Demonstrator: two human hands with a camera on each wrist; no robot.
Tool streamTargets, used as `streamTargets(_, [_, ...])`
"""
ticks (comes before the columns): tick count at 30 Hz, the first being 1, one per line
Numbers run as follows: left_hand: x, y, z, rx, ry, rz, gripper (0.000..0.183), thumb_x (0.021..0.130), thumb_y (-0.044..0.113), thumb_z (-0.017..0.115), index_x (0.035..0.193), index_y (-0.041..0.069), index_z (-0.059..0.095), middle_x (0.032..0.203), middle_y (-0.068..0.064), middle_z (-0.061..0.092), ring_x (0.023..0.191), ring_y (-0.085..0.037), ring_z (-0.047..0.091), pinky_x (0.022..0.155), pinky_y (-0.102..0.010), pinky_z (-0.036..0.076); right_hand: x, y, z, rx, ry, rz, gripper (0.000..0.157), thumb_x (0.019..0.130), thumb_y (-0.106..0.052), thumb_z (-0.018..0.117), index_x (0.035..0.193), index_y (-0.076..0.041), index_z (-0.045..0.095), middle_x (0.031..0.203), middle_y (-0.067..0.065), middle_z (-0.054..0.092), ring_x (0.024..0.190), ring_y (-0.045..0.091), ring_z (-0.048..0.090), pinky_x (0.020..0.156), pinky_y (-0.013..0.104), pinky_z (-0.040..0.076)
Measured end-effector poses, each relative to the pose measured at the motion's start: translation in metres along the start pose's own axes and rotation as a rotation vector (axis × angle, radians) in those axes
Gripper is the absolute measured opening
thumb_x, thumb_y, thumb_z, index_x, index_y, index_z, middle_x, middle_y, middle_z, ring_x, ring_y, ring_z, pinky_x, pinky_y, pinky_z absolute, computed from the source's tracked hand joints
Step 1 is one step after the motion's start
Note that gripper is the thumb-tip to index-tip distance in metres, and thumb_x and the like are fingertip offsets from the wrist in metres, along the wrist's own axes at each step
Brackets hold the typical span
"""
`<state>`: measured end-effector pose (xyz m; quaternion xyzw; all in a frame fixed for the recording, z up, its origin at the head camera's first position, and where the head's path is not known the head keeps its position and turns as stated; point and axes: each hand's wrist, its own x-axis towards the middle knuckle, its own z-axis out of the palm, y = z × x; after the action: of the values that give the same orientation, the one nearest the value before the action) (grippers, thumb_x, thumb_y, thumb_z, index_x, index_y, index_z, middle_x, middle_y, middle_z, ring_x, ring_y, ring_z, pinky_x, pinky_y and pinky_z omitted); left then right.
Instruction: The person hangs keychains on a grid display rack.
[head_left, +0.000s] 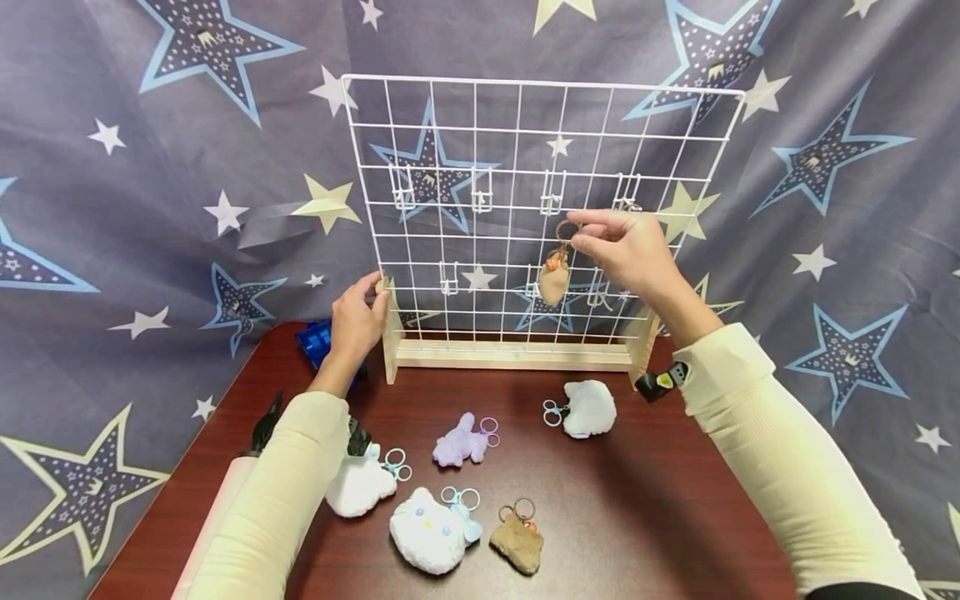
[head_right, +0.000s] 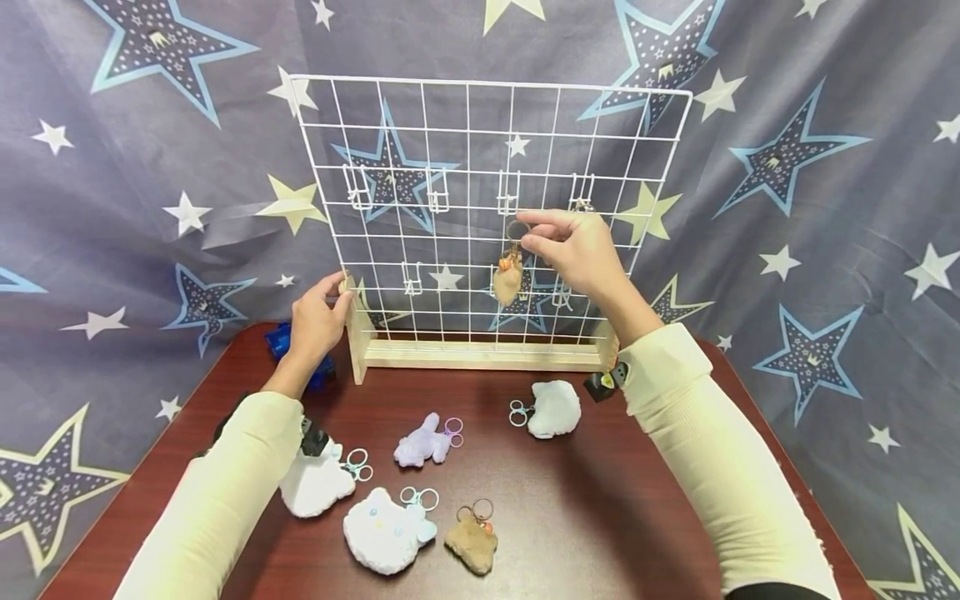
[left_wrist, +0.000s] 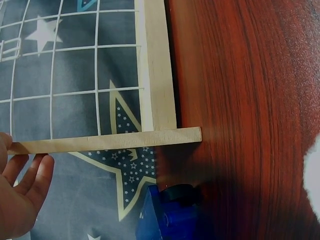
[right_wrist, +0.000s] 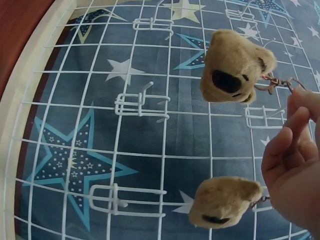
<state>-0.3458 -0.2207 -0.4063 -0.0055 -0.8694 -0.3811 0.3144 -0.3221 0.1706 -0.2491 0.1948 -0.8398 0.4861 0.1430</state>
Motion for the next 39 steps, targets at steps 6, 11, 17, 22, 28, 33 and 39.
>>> streamTargets(6, [-0.001, 0.001, -0.001, -0.005, 0.009, -0.003, 0.036, 0.096, 0.016, 0.069, 0.131, 0.010, 0.068, 0.110, -0.020, 0.075, 0.101, -0.039, 0.073, 0.095, -0.053, 0.054, 0.014, -0.012, 0.004, 0.096, 0.048, 0.077, 0.032, 0.091, -0.015, 0.076, 0.124, -0.015, 0.075, 0.077, -0.014, 0.071, 0.048, 0.003, 0.048, 0.036, 0.021, 0.032])
streamTargets(11, [0.000, 0.001, 0.001, -0.001, -0.009, -0.001, 0.037, 0.097, 0.018, 0.068, 0.133, 0.011, 0.067, 0.113, -0.020, 0.075, 0.104, -0.038, 0.072, 0.097, -0.052, 0.054, 0.021, -0.013, 0.006, 0.073, 0.098, 0.085, 0.032, 0.091, -0.013, 0.077, 0.123, -0.016, 0.076, 0.076, -0.015, 0.071, 0.051, 0.003, 0.049, 0.039, 0.019, 0.035])
streamTargets(17, [0.000, 0.000, 0.001, 0.008, -0.006, -0.002, 0.037, 0.097, 0.018, 0.068, 0.133, 0.010, 0.067, 0.113, -0.021, 0.074, 0.104, -0.038, 0.072, 0.097, -0.052, 0.054, 0.027, -0.009, 0.011, 0.091, 0.116, 0.126, 0.034, 0.090, -0.013, 0.077, 0.124, -0.015, 0.075, 0.076, -0.014, 0.071, 0.050, 0.003, 0.050, 0.041, 0.018, 0.037])
streamTargets(22, [0.000, 0.000, 0.000, 0.007, -0.001, 0.004, 0.037, 0.097, 0.018, 0.068, 0.134, 0.010, 0.067, 0.113, -0.021, 0.075, 0.104, -0.038, 0.072, 0.097, -0.052, 0.054, 0.028, -0.009, 0.014, 0.051, 0.120, 0.128, 0.033, 0.091, -0.015, 0.076, 0.123, -0.016, 0.075, 0.076, -0.016, 0.072, 0.053, 0.005, 0.055, 0.040, 0.018, 0.039])
streamTargets(28, [0.001, 0.000, -0.001, 0.009, -0.001, 0.002, 0.037, 0.097, 0.018, 0.067, 0.134, 0.010, 0.067, 0.113, -0.021, 0.075, 0.104, -0.039, 0.072, 0.097, -0.052, 0.053, 0.027, -0.007, 0.016, 0.036, 0.138, 0.107, 0.030, 0.093, -0.015, 0.074, 0.123, -0.012, 0.075, 0.079, -0.015, 0.073, 0.054, 0.005, 0.058, 0.042, 0.017, 0.036])
streamTargets(33, [0.001, 0.001, 0.000, 0.006, 0.004, 0.000, 0.037, 0.097, 0.017, 0.068, 0.133, 0.011, 0.067, 0.112, -0.020, 0.075, 0.104, -0.039, 0.072, 0.097, -0.052, 0.053, 0.023, -0.004, 0.016, -0.028, 0.139, 0.082, 0.031, 0.094, -0.019, 0.073, 0.125, -0.013, 0.073, 0.092, -0.003, 0.079, 0.060, 0.011, 0.064, 0.046, 0.017, 0.039])
streamTargets(39, [0.001, 0.001, 0.000, 0.006, 0.003, -0.001, 0.037, 0.096, 0.016, 0.068, 0.133, 0.010, 0.068, 0.112, -0.021, 0.075, 0.103, -0.039, 0.072, 0.096, -0.052, 0.054, 0.010, -0.004, 0.018, -0.086, 0.123, 0.007, 0.030, 0.094, -0.014, 0.072, 0.124, -0.011, 0.073, 0.099, 0.008, 0.079, 0.064, 0.015, 0.067, 0.049, 0.017, 0.042])
